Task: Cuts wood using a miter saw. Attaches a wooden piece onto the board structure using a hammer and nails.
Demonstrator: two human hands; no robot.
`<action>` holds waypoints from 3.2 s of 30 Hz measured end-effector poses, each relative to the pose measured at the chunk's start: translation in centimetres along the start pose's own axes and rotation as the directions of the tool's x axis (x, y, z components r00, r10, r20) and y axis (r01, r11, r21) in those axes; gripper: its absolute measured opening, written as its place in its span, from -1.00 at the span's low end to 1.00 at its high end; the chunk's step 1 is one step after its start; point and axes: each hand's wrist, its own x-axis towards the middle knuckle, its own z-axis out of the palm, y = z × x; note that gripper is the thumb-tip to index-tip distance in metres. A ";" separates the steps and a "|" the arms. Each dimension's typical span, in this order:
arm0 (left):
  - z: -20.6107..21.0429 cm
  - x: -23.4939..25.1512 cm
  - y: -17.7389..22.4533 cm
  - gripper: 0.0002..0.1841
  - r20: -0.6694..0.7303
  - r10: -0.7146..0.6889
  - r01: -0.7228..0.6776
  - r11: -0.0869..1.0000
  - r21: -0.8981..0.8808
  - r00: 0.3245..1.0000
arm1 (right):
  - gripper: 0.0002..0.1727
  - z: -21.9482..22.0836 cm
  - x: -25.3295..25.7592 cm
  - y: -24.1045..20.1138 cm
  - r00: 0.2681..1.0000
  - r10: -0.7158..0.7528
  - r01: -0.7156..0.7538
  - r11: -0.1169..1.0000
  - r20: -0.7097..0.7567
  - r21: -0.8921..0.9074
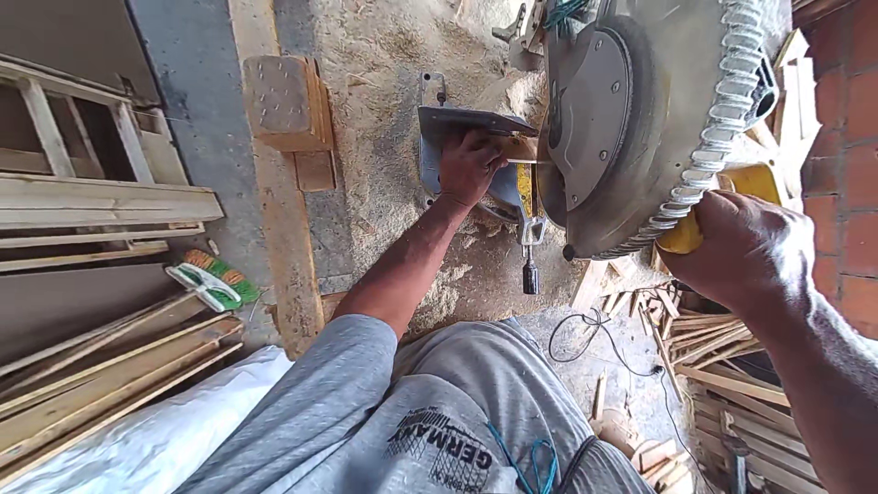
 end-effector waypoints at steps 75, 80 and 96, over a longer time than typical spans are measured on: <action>-4.7 -139.3 78.8 -0.54 -0.252 0.082 0.221 -0.277 -0.935 -0.964 | -0.30 26.3 -134.7 -50.6 -0.938 -0.345 0.172 -0.577 -0.048 0.798; -5.2 -142.3 79.2 -0.60 -0.423 0.088 0.380 -0.304 -0.874 -0.902 | -0.33 26.2 -135.9 -50.8 -0.943 -0.333 0.201 -0.575 -0.003 0.793; -5.6 -146.9 79.1 -0.53 -0.594 -0.125 0.586 -0.412 -0.698 -0.795 | -0.42 26.0 -138.1 -49.7 -0.941 -0.326 0.190 -0.731 -0.090 0.656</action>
